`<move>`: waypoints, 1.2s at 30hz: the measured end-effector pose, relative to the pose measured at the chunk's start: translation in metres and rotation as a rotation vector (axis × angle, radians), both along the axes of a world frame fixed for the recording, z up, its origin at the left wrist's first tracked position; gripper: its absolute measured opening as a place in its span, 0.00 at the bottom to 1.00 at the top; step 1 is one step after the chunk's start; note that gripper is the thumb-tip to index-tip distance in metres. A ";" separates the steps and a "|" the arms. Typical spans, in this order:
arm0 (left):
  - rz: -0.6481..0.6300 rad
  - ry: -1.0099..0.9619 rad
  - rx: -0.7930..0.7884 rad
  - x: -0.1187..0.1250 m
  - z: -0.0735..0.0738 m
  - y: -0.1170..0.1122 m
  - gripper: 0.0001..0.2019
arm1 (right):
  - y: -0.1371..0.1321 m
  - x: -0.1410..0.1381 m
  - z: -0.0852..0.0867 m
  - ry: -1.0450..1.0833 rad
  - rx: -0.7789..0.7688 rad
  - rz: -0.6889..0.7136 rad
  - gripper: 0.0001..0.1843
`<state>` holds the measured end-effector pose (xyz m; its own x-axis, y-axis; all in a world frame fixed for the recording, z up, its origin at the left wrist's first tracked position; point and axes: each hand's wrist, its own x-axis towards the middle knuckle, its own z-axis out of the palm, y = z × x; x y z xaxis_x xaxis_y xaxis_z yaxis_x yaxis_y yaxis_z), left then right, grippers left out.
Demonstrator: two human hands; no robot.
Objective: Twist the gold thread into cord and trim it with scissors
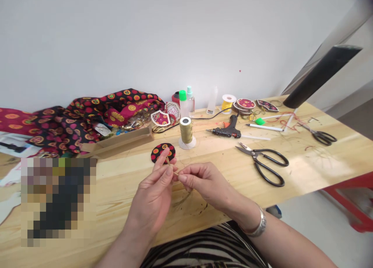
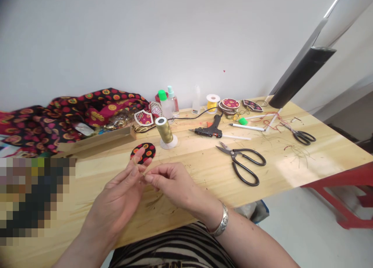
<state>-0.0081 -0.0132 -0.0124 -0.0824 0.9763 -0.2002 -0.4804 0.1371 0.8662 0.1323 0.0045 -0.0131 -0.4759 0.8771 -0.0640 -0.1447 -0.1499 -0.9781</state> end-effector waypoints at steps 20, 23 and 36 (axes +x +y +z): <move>0.286 -0.265 -0.092 -0.027 0.022 0.021 0.18 | 0.019 0.019 0.004 -0.375 0.076 -0.155 0.10; 0.327 -0.273 -0.080 -0.034 0.023 0.023 0.20 | 0.022 0.021 0.004 -0.391 0.093 -0.164 0.10; 0.371 -0.168 -0.091 -0.050 0.017 0.022 0.17 | 0.028 0.025 0.012 -0.437 0.131 -0.189 0.10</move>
